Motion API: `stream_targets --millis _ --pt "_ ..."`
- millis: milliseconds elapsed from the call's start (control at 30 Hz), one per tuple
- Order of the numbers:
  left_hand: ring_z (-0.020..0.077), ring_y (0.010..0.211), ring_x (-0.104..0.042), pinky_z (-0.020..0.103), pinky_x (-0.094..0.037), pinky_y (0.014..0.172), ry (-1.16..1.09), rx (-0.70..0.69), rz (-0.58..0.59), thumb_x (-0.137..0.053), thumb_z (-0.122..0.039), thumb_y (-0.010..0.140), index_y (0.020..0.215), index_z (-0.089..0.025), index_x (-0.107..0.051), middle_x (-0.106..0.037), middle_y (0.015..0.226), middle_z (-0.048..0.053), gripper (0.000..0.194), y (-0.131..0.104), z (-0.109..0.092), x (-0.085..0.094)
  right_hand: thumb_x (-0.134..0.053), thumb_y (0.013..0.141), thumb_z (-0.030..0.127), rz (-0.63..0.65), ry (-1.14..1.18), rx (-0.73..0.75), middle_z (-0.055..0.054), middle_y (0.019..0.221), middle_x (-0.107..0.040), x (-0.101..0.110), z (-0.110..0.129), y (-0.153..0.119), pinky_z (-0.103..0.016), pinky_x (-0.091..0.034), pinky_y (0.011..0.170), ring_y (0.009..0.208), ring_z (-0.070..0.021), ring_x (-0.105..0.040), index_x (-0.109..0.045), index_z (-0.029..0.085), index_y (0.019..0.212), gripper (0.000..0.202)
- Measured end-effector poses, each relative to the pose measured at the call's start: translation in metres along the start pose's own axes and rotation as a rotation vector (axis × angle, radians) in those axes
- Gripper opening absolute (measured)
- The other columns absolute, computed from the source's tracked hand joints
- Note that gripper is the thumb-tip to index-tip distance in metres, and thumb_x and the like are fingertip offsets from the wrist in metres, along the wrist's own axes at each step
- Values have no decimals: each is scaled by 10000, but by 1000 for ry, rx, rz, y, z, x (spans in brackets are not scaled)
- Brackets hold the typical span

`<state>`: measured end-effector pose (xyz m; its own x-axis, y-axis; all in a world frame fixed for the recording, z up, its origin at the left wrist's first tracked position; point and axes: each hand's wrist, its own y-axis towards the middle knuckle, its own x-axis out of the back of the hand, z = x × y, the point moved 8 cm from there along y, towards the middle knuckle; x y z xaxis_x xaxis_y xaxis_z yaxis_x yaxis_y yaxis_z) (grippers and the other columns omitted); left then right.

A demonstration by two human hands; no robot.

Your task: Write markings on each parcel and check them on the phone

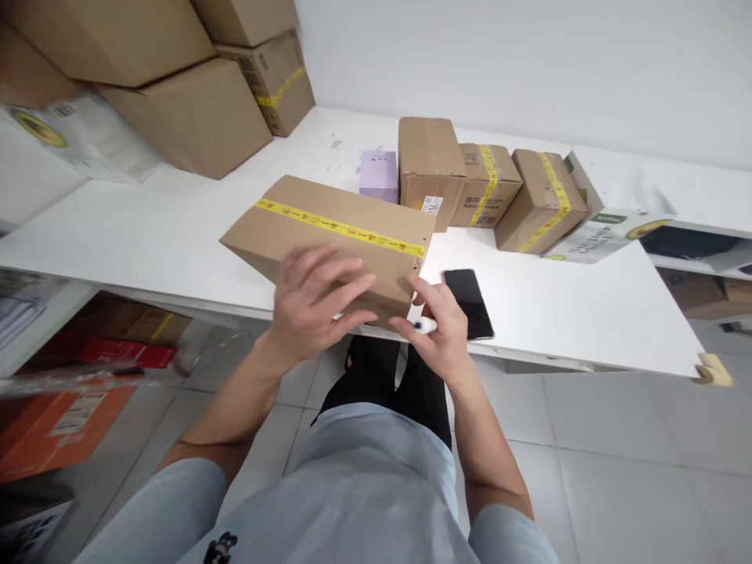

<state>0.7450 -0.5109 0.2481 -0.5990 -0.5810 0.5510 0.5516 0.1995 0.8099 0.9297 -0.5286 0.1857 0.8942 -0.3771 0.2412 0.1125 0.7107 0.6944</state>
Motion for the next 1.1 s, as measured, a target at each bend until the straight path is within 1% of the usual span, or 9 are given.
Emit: stream_targets --millis 100,367,500,667,800,900,1000,1067,1100 --pt "247 1113 -651 396 -422 1006 17 -28 48 -652 -429 930 1142 -239 -689 -760 1106 39 287 11 -15 -16 -715 869 299 44 -173 100 0 859 -588 -4 9 10 -261 -469 549 629 -106 -510 -636 259 1205 347" --pt "231 1031 -667 365 -421 916 71 45 -46 -658 -404 932 1049 -211 -719 -776 1020 29 234 17 -16 -26 -677 893 276 89 -190 171 5 851 -571 0 5 28 -281 -493 612 684 -128 -545 -629 267 1181 292" --pt "224 1064 -657 368 -402 939 101 87 -116 -643 -404 941 1050 -266 -731 -770 1038 19 197 18 -19 -33 -674 893 298 54 -159 87 -3 871 -580 3 -13 31 -315 -519 665 716 -142 -565 -643 265 1187 297" --pt "215 1078 -655 364 -403 944 137 119 -88 -628 -393 950 1036 -297 -736 -766 1067 8 168 19 -20 -40 -648 905 370 83 -17 -109 -5 933 -571 3 -32 26 -283 -509 610 697 -119 -558 -617 272 1272 381" --pt "220 1124 -637 368 -393 969 153 158 -103 -613 -334 961 1073 -305 -732 -756 1118 17 167 22 -16 -49 -483 989 419 97 162 -299 12 924 -582 14 -34 17 -249 -495 529 559 -78 -522 -380 340 1507 534" --pt "210 1112 -634 375 -382 949 106 198 -152 -589 -298 973 1087 -305 -731 -752 1126 36 182 21 -12 -55 -555 968 395 24 230 -358 37 913 -631 36 -28 11 -225 -475 455 456 -58 -483 -201 434 1561 692" --pt "194 1053 -647 378 -367 941 27 218 -180 -579 -253 970 1011 -305 -738 -764 1021 19 172 20 -10 -61 -622 935 421 -97 272 -335 40 905 -672 67 -24 10 -234 -486 431 409 -50 -471 -427 429 1451 551" --pt "195 1042 -650 384 -358 945 14 226 -178 -569 -220 964 960 -306 -736 -765 971 5 188 19 -9 -63 -600 888 624 -124 362 -278 3 917 -709 83 -21 13 -291 -535 456 449 -92 -549 -586 376 1302 483" --pt "198 1040 -651 386 -357 945 19 228 -177 -566 -213 962 948 -306 -734 -765 962 2 192 19 -9 -64 -572 816 765 -110 410 -234 -25 940 -730 88 -19 17 -329 -554 465 490 -131 -600 -616 360 1257 600"
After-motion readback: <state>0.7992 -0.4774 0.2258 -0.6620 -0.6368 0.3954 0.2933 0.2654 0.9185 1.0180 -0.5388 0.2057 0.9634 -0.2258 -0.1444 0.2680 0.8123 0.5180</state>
